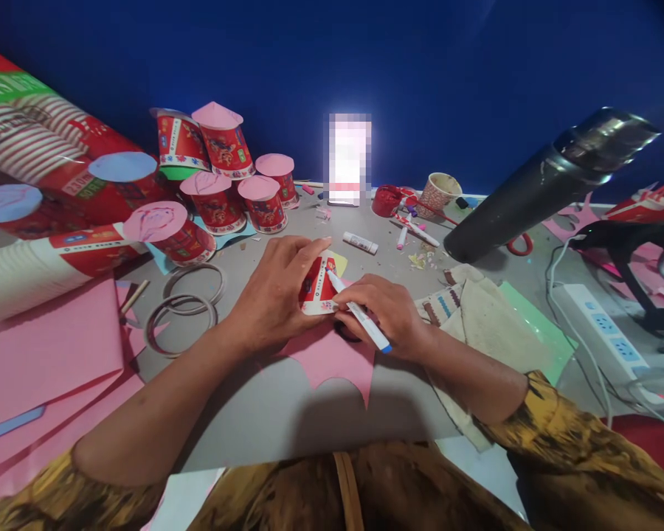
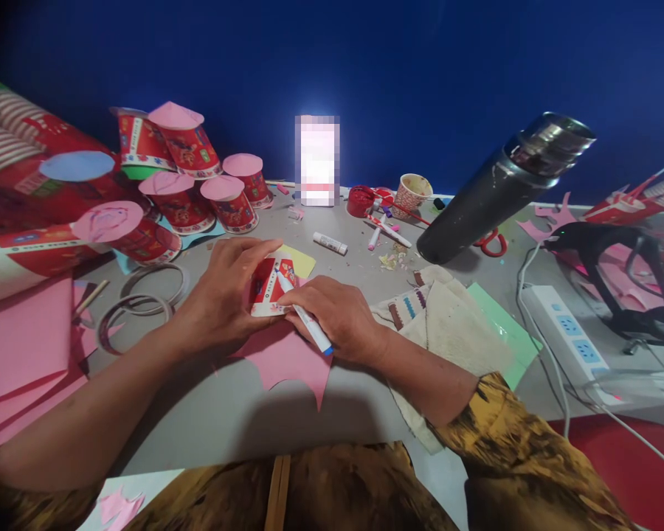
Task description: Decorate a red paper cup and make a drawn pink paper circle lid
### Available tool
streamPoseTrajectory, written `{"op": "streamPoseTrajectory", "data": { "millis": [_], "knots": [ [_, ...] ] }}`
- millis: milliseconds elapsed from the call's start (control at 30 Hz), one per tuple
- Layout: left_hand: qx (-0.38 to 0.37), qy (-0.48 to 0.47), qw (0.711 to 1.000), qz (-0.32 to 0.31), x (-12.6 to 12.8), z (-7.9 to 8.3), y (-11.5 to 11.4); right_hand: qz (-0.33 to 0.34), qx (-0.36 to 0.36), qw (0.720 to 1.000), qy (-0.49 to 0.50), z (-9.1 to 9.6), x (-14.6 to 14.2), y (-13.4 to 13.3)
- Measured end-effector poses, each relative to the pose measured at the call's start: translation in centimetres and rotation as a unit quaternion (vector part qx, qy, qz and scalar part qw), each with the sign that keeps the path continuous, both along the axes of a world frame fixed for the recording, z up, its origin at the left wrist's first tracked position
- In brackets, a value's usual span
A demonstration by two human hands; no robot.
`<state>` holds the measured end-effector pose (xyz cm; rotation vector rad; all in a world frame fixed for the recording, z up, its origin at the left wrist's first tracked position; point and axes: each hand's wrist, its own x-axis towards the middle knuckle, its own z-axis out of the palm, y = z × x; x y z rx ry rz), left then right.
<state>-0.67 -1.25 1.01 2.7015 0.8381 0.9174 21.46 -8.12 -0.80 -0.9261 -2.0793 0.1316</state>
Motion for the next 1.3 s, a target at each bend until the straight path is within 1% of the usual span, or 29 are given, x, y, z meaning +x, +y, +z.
{"op": "streamPoseTrajectory", "data": {
  "millis": [100, 167, 233, 300, 400, 500, 567, 600, 667, 767, 867, 933, 1033, 1100, 1300],
  "knots": [
    [-0.008, -0.011, 1.0, -0.005, -0.1, 0.2, 0.0, -0.006, 0.03, 0.999, -0.015, 0.0, -0.2, 0.1],
    [-0.036, -0.014, 0.999, -0.019, -0.4, 0.7, -0.1, -0.011, 0.048, 0.999, -0.015, 0.1, -0.2, 0.2],
    [-0.085, -0.011, 0.996, -0.037, -0.7, 1.3, 0.0, -0.019, 0.056, 0.998, -0.005, 0.2, -0.2, 0.2],
    [-0.152, -0.013, 0.987, -0.043, -1.1, 1.9, 0.1, -0.026, 0.057, 0.998, 0.014, 0.4, 0.0, 0.2],
    [-0.274, -0.033, 0.961, -0.037, -1.5, 2.0, 0.6, -0.027, 0.058, 0.997, 0.038, 0.6, 0.3, 0.3],
    [-0.377, -0.06, 0.923, -0.048, -1.7, 1.0, 1.2, -0.029, 0.058, 0.997, 0.042, 0.7, 0.4, 0.4],
    [-0.414, -0.068, 0.906, -0.058, -1.7, 0.3, 1.5, -0.031, 0.057, 0.997, 0.039, 0.6, 0.5, 0.5],
    [-0.418, -0.069, 0.904, -0.057, -1.6, 0.1, 1.5, -0.031, 0.056, 0.997, 0.037, 0.5, 0.5, 0.5],
    [-0.405, -0.066, 0.911, -0.044, -1.3, 0.1, 1.5, -0.026, 0.051, 0.998, 0.038, 0.5, 0.7, 0.5],
    [-0.357, -0.058, 0.932, -0.015, -0.8, 0.8, 1.1, -0.017, 0.051, 0.997, 0.064, 1.0, 0.9, 0.5],
    [-0.314, -0.055, 0.948, 0.007, -0.5, 1.4, 0.8, -0.011, 0.043, 0.993, 0.111, 1.7, 1.0, 0.3],
    [-0.297, -0.054, 0.953, 0.008, -0.5, 1.4, 0.7, -0.012, 0.014, 0.99, 0.143, 2.1, 0.9, 0.1],
    [-0.274, -0.046, 0.961, -0.005, -0.6, 1.1, 0.8, -0.046, -0.047, 0.982, 0.177, 2.3, 0.5, -0.2],
    [-0.264, -0.043, 0.964, -0.01, -0.6, 0.9, 0.8, -0.063, -0.071, 0.978, 0.184, 2.2, 0.3, -0.4],
    [-0.26, -0.044, 0.964, -0.015, -0.6, 0.7, 0.8, -0.051, -0.048, 0.986, 0.153, 1.9, 0.2, -0.4]
  ]
}}
